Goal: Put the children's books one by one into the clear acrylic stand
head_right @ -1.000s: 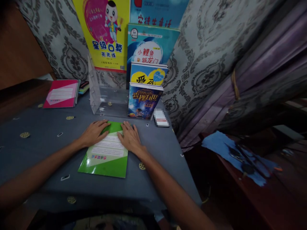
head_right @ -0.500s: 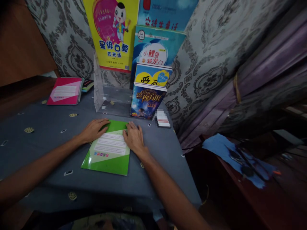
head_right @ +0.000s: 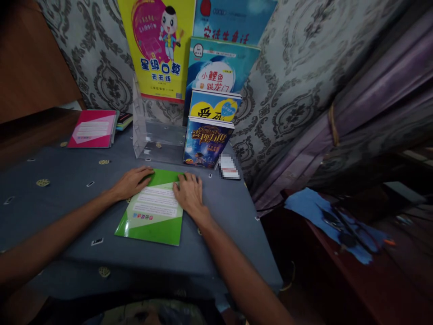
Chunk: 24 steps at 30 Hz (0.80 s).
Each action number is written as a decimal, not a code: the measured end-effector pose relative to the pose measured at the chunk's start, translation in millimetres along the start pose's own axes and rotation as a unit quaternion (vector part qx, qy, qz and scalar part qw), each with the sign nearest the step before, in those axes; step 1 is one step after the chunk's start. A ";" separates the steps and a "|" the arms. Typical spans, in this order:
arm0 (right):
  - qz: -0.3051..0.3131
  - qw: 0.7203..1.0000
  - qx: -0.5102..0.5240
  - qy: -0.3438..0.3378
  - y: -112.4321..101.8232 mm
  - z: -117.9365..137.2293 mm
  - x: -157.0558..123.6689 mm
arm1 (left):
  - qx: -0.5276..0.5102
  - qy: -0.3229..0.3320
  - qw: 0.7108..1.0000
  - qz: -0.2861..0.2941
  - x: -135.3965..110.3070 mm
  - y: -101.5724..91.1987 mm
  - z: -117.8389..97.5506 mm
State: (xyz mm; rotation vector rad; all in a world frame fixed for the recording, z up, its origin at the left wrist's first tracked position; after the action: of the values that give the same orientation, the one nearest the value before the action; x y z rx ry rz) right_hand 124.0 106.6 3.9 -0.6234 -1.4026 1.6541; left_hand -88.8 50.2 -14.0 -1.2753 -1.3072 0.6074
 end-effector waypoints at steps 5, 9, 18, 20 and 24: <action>0.007 1.000 0.000 0.003 -1.1 -0.1 0.3 | -0.018 -0.004 1.000 -0.012 0.6 -1.7 5.1; 0.001 1.000 0.002 -0.003 2.0 -2.4 1.6 | -0.036 0.006 0.999 -0.018 0.7 -2.8 8.9; -0.006 1.000 -0.002 -0.010 3.7 -3.1 1.7 | -0.050 0.016 0.998 -0.022 0.5 -4.8 10.2; -0.004 1.000 -0.002 -0.009 4.1 -3.5 1.9 | -0.050 0.017 0.998 -0.020 0.3 -5.1 10.3; -0.011 1.000 -0.001 -0.015 6.6 -5.4 3.2 | -0.050 0.018 0.999 -0.011 -1.3 -6.0 10.8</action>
State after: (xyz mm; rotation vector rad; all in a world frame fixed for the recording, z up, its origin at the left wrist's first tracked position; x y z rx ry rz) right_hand 124.9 112.2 -3.3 -0.5843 -1.4275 1.6523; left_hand -100.9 51.0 -11.2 -1.3465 -1.3332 0.5065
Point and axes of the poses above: each hand's wrist, its own x-axis towards the middle knuckle, its own y-axis out of the palm, z = x × y, the point moved 3 cm from there along x, towards the middle knuckle, and after that the axes turned 5 degrees about y, right-handed, at the moved point
